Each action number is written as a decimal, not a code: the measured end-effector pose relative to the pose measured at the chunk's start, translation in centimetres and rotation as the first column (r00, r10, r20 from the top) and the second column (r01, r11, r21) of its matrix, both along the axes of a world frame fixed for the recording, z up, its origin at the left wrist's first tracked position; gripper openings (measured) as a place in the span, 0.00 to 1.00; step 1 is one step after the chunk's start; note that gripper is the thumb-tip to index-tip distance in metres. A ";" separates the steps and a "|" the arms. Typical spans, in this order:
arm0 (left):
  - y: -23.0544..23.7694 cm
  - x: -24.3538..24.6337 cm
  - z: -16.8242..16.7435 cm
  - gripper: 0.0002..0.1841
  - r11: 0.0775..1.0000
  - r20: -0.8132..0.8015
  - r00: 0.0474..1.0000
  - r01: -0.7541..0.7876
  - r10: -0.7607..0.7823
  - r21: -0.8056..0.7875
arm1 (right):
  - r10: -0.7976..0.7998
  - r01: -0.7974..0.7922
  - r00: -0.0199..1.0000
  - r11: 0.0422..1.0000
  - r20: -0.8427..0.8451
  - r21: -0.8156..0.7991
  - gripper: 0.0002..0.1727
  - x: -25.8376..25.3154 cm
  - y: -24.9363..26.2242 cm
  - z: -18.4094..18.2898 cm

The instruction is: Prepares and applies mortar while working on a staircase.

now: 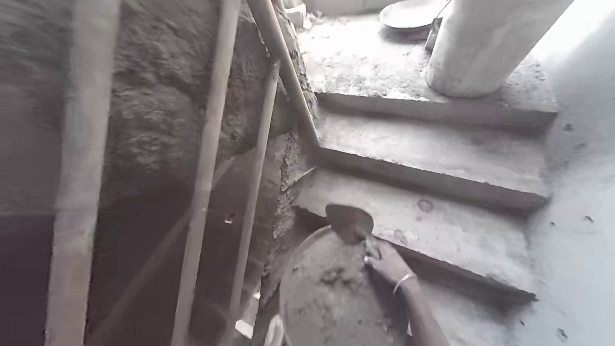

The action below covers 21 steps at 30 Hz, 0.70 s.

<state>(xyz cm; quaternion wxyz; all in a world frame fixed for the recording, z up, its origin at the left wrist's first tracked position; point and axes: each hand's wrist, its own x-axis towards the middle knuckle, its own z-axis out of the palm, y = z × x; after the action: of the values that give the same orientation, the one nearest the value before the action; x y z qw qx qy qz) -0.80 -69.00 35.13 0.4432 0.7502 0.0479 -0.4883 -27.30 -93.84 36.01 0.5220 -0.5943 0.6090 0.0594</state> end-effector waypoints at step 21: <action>-23.9 -8.3 -2.0 0.28 0.948 -0.043 0.970 0.244 -0.240 0.206 | -0.052 0.046 0.996 0.996 -0.074 -0.078 0.38 -10.6 -13.9 4.1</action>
<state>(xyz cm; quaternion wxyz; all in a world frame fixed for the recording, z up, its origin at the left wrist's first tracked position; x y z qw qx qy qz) -9.08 -92.87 33.17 0.2979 0.7886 0.0109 -0.5378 -37.90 -107.74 40.09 0.4768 -0.5958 0.6447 0.0457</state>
